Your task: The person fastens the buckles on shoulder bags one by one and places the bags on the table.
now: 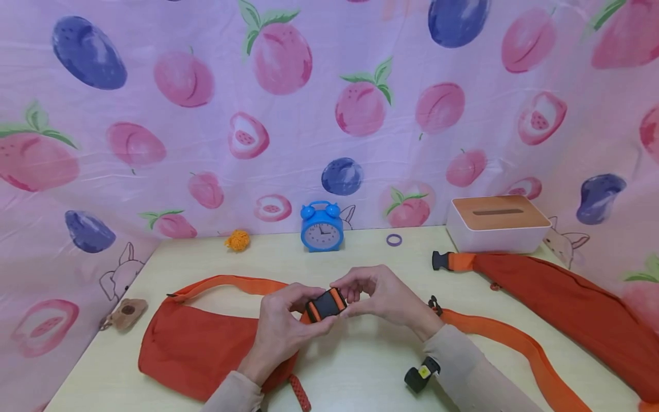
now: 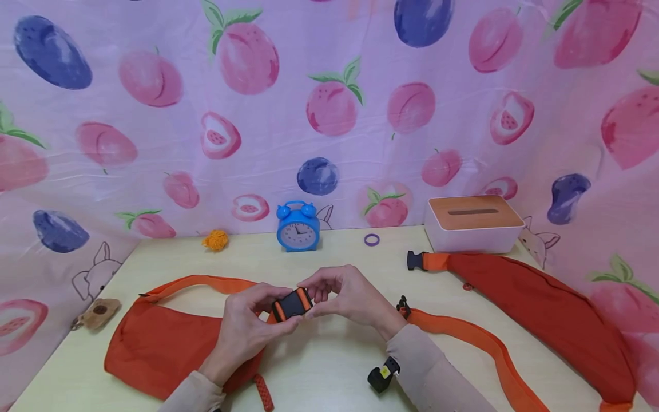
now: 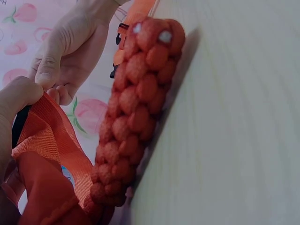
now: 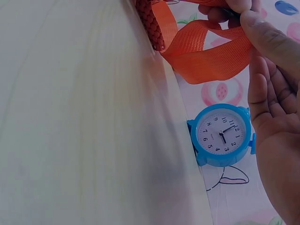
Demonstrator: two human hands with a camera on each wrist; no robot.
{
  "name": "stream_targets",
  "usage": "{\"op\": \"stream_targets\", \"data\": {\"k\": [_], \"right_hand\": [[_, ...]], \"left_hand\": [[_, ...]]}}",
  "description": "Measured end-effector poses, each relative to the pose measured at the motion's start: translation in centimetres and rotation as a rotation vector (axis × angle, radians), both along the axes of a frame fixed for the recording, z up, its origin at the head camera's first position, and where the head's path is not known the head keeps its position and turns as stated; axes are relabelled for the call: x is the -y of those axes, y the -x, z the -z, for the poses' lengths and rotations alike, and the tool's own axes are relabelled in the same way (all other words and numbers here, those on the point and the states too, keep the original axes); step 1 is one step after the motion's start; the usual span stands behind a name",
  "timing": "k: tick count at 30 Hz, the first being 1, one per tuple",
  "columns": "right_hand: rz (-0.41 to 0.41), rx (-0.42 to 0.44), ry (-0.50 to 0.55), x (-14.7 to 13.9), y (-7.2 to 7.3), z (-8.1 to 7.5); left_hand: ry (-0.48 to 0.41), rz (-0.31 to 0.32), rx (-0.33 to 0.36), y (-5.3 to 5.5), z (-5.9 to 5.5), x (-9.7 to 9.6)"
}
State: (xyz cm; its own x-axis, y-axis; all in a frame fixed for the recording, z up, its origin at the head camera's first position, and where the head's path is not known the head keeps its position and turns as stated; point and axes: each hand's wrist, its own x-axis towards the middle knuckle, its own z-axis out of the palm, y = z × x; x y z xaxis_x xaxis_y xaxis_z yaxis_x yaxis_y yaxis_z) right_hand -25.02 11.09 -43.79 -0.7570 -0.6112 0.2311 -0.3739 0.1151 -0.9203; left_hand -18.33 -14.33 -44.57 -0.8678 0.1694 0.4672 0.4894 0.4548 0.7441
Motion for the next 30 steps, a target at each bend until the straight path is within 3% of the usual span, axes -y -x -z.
{"op": "stream_targets", "data": {"k": [20,30], "right_hand": [[0.021,-0.025,-0.022,-0.34,0.11,0.11],[-0.062,-0.069,-0.129,-0.42,0.46,-0.21]], "left_hand": [[0.030,0.006,0.000,0.19,-0.02,0.13],[0.025,0.046,-0.025,0.44,0.05,0.47]]}}
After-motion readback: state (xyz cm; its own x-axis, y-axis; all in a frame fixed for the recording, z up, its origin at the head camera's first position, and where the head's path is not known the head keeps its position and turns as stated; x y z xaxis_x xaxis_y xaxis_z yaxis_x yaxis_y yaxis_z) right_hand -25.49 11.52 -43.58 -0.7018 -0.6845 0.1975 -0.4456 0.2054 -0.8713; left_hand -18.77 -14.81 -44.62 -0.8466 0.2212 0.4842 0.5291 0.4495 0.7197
